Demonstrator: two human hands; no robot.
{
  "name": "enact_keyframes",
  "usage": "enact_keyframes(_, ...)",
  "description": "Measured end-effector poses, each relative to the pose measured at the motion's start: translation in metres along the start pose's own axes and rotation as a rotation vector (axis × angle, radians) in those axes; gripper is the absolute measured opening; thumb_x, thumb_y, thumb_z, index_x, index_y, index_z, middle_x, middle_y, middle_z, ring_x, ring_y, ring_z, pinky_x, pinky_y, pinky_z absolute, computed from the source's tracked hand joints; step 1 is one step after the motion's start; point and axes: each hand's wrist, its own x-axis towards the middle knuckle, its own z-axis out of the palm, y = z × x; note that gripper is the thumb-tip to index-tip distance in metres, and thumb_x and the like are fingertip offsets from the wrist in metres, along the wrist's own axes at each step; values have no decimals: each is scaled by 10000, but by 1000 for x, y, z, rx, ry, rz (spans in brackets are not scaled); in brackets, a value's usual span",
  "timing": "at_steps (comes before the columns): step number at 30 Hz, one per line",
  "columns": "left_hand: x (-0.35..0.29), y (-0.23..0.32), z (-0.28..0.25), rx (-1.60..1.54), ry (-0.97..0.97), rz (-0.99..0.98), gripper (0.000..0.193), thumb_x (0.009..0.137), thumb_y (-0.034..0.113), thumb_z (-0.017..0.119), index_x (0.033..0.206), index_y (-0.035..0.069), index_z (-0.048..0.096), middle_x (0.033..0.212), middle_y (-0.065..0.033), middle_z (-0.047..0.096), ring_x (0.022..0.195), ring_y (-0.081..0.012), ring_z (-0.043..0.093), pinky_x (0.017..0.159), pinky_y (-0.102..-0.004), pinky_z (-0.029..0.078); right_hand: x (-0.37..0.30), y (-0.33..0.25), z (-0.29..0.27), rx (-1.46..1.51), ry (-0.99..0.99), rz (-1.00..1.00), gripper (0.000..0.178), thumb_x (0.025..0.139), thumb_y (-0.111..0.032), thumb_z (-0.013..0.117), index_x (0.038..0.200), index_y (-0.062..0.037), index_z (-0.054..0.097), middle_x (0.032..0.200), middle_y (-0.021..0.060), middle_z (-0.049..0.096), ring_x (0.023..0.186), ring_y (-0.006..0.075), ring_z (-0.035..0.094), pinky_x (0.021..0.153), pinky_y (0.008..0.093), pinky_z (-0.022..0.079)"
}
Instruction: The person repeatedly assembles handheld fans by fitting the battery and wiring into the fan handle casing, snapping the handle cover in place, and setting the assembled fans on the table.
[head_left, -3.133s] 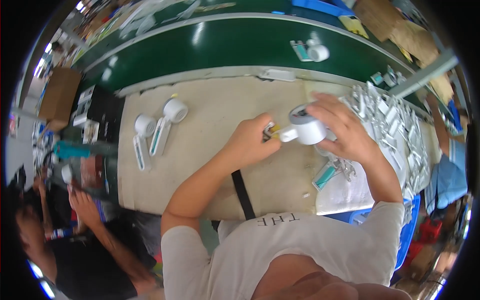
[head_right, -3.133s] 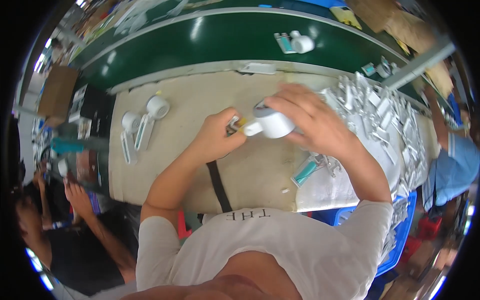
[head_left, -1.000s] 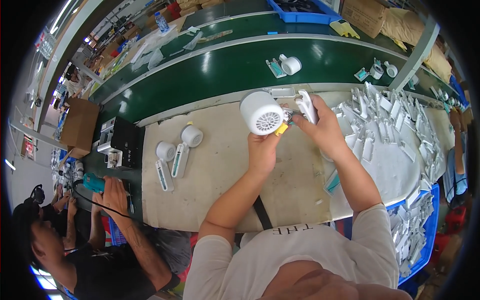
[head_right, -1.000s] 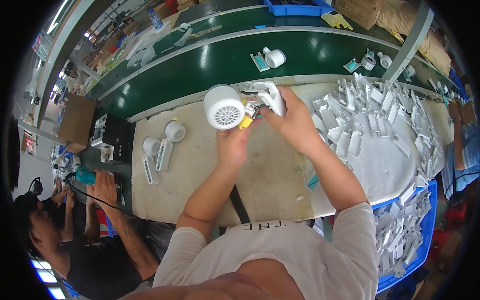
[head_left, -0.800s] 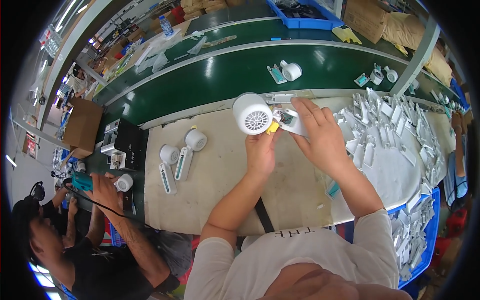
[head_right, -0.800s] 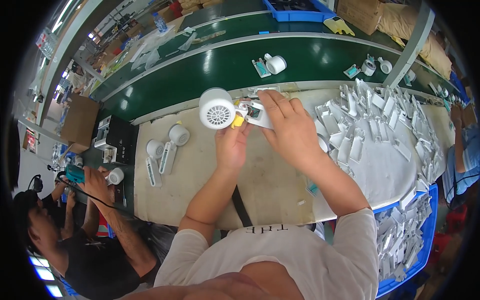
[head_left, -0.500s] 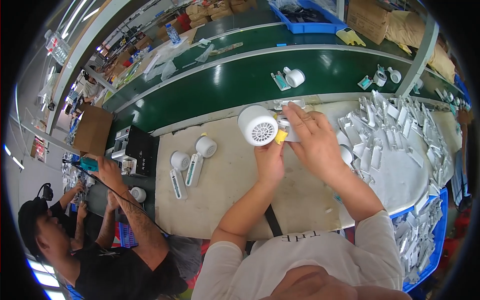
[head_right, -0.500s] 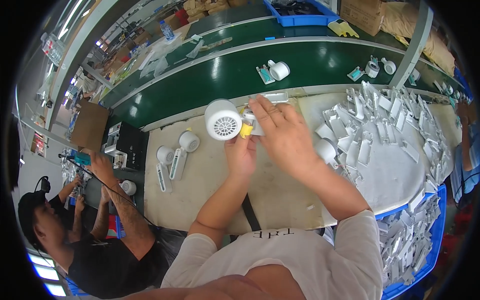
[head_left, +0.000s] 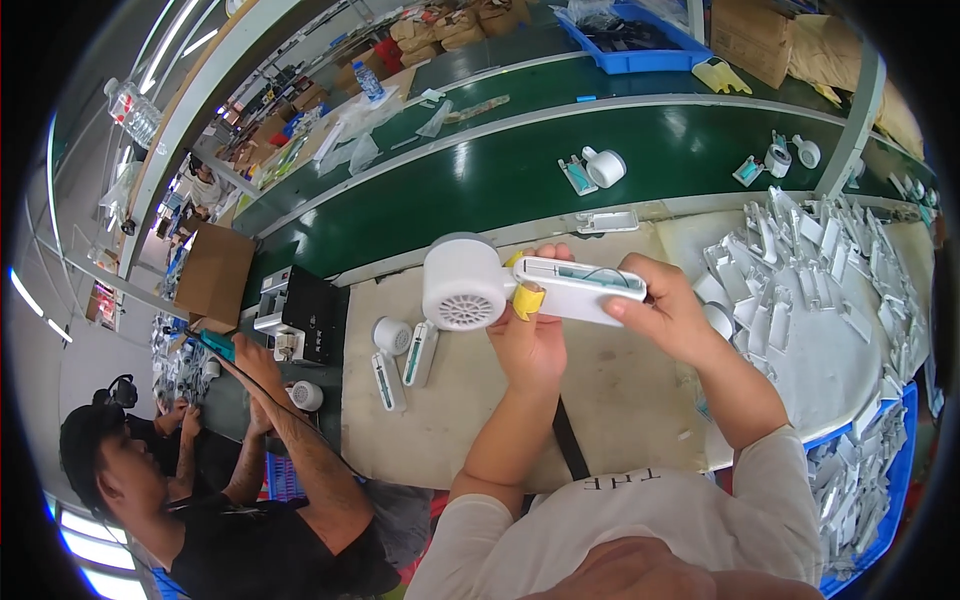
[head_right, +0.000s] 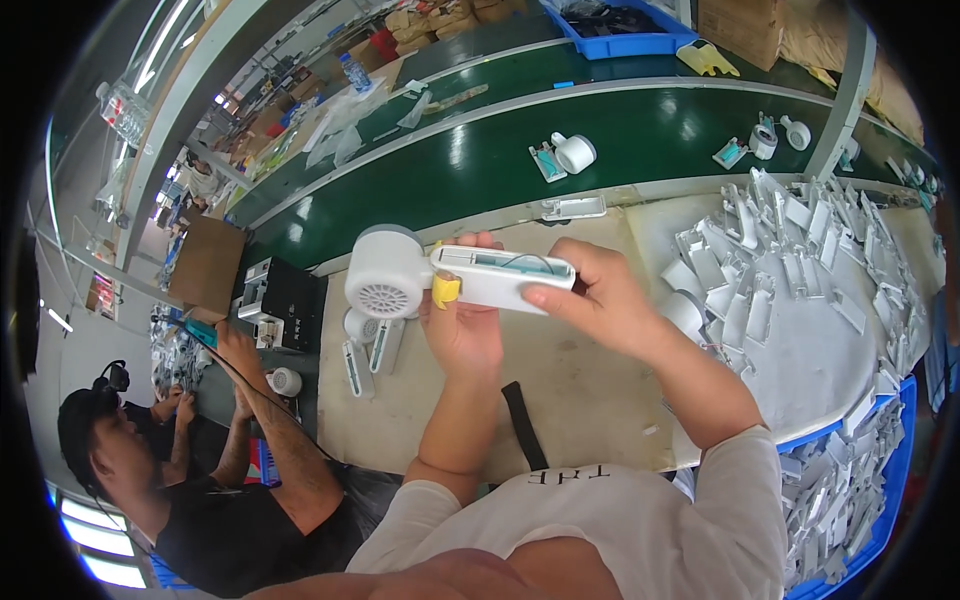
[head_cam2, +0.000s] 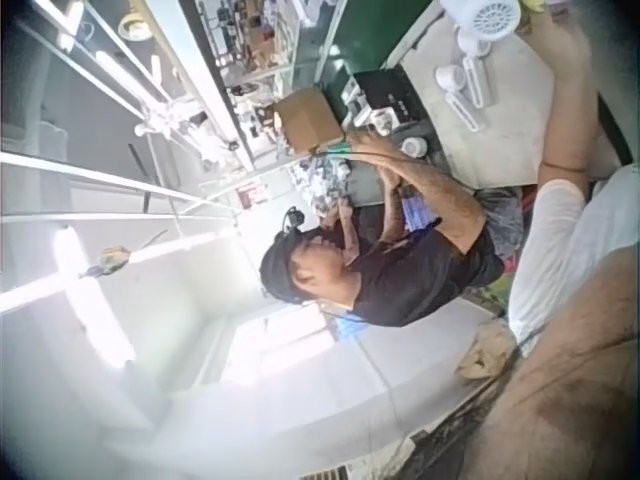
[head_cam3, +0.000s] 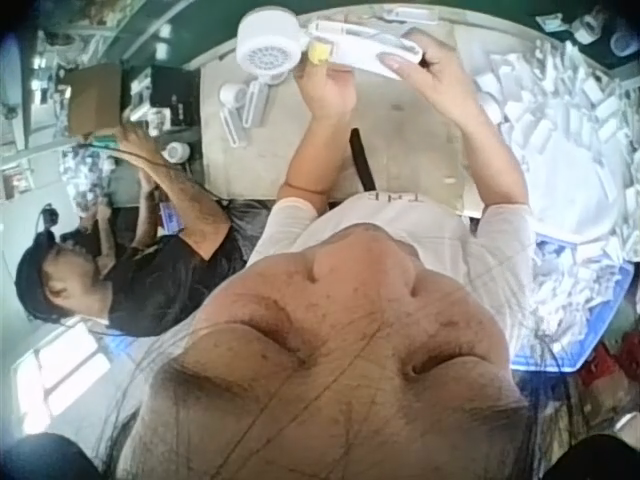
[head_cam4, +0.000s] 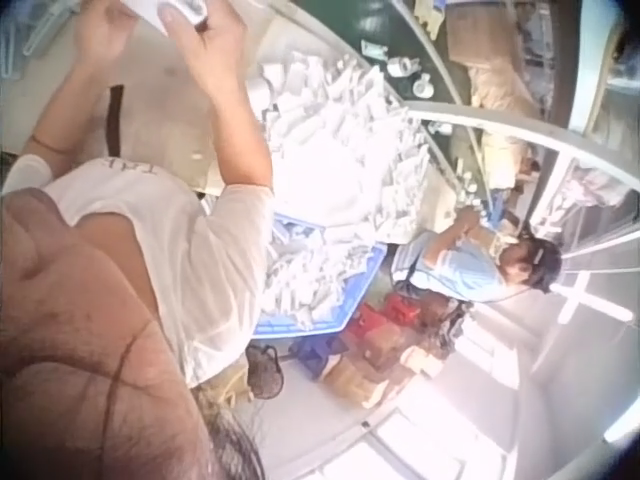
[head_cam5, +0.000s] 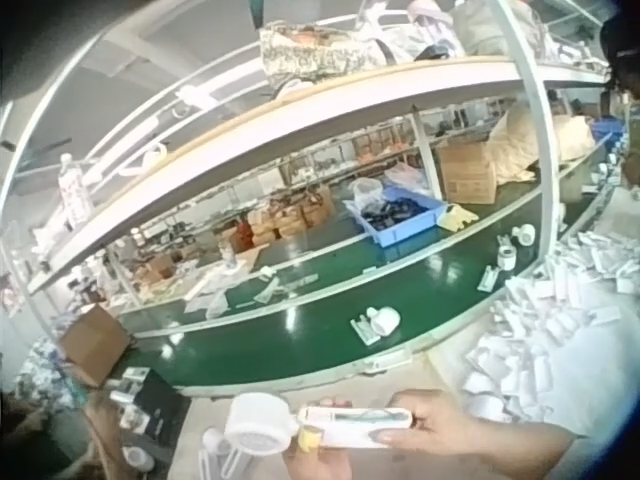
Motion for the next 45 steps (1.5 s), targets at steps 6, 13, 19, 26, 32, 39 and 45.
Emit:
enact_keyframes(6, 10, 17, -6, -70, -68, -40, 376, 757, 31, 585, 1113, 18, 468, 1040, -120, 533, 955, -247, 550, 887, -462, 456, 15, 11, 11, -298, 69, -642, 343, 715, -282, 671, 586, -36, 470, 520, 85, 419, 452, 260, 415, 432, 343, 320)
enact_keyframes(13, 32, 27, -45, 313, -137, -239, 252, 786, 59, 606, 1023, 14, 535, 884, -88, 598, 852, -212, 595, 758, -374, 503, 29, 42, -1, -400, -421, -276, 344, 739, -352, 669, 772, -31, 550, 751, 110, 565, 715, 271, 543, 646, 363, 433)
enact_keyframes(19, 11, 56, -123, 2062, -184, -330, 268, 724, 96, 585, 972, -1, 552, 816, -203, 613, 752, -373, 590, 660, -421, 467, 123, 134, -65, -897, -21, 210, 575, 771, -365, 604, 1237, -69, 443, 1200, 184, 489, 1124, 334, 448, 926, 384, 397)
enact_keyframes(26, -5, 72, -135, 2312, -67, -84, 282, 732, 66, 575, 1005, 0, 546, 1032, -203, 562, 945, -360, 538, 793, -423, 438, 201, 183, -46, -912, 47, 491, 734, 679, -301, 670, 1291, -98, 320, 1211, 168, 468, 1085, 321, 503, 907, 382, 425)
enact_keyframes(32, 41, 24, -143, 1002, 62, -159, 350, 879, 138, 439, 1198, -1, 474, 1182, -111, 529, 1078, -212, 492, 917, -314, 377, 153, 72, -45, -611, -240, -143, 552, 660, -25, 643, 1172, -45, 439, 1142, 121, 482, 1041, 283, 510, 902, 329, 417)
enact_keyframes(39, 41, -40, -92, -277, -195, -915, 717, 877, 604, 237, 1207, 5, 449, 1141, -182, 540, 1068, -307, 518, 951, -416, 381, 92, 22, -45, -187, -436, 81, 651, 617, 10, 661, 1219, -84, 433, 1163, 81, 473, 1103, 206, 477, 969, 348, 362)
enact_keyframes(45, -3, -47, -72, -558, -161, -771, 483, 893, 399, 375, 1159, 4, 458, 1025, -167, 578, 972, -330, 570, 842, -444, 462, 45, 19, -57, -442, -301, -130, 655, 602, 18, 671, 1206, -102, 451, 1169, 109, 500, 1102, 256, 493, 958, 347, 385)
